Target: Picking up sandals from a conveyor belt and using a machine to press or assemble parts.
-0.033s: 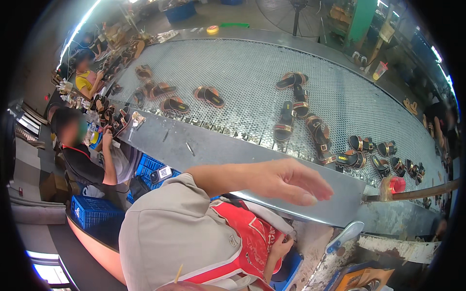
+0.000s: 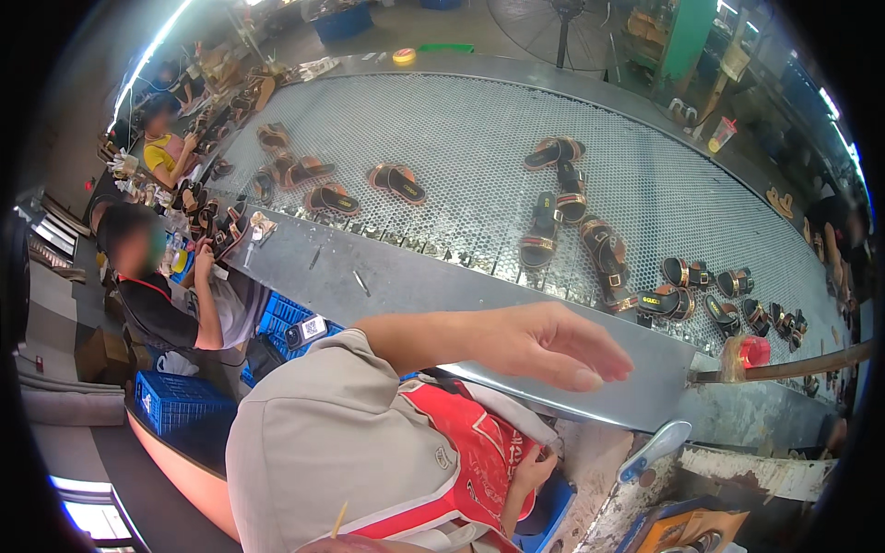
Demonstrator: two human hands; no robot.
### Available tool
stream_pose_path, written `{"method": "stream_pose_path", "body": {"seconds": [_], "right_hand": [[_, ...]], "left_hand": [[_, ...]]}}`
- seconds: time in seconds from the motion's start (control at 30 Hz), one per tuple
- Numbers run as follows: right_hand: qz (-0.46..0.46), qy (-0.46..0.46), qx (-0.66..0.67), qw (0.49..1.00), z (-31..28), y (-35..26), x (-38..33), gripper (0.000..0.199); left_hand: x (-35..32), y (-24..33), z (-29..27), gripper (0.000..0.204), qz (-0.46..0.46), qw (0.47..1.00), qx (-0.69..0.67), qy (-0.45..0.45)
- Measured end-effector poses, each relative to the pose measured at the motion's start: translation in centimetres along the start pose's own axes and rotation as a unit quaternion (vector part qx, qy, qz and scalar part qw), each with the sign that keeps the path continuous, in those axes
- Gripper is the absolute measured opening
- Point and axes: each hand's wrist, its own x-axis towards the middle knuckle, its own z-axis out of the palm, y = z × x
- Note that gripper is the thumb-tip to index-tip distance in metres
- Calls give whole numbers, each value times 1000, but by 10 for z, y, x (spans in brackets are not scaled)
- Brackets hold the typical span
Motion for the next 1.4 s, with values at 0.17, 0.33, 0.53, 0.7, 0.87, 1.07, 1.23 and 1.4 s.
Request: {"method": "stream_pose_path", "body": {"seconds": [0.17, 0.33, 0.53, 0.7, 0.87, 1.07, 1.23, 1.4], "right_hand": [[-20, -1, -8, 1000, -3, -1, 2, 38], [-28, 8, -9, 1000, 0, 22, 7, 39], [-3, -3, 0, 1000, -6, 15, -7, 36], [8, 7, -3, 1000, -12, 16, -26, 37], [15, 2, 7, 1000, 12, -12, -7, 39], [29, 37, 3, 999, 21, -41, -11, 38], [71, 63, 6, 995, 22, -33, -38, 36], [132, 62, 8, 989, 19, -38, -49, 36]], "left_hand": [[3, -5, 2, 50, -1, 1000, -11, 5], [9, -9, 4, 49, -6, 1000, -16, 4], [4, -10, 7, 50, -6, 1000, -10, 4], [0, -8, 9, 48, -19, 999, -34, 1], [12, -28, -26, 38, -36, 998, 3, 46], [39, -143, -153, 31, -97, 953, 166, 233], [44, -231, -307, 64, -58, 700, 612, 363], [36, -289, -385, 93, -136, 617, 589, 504]]}}
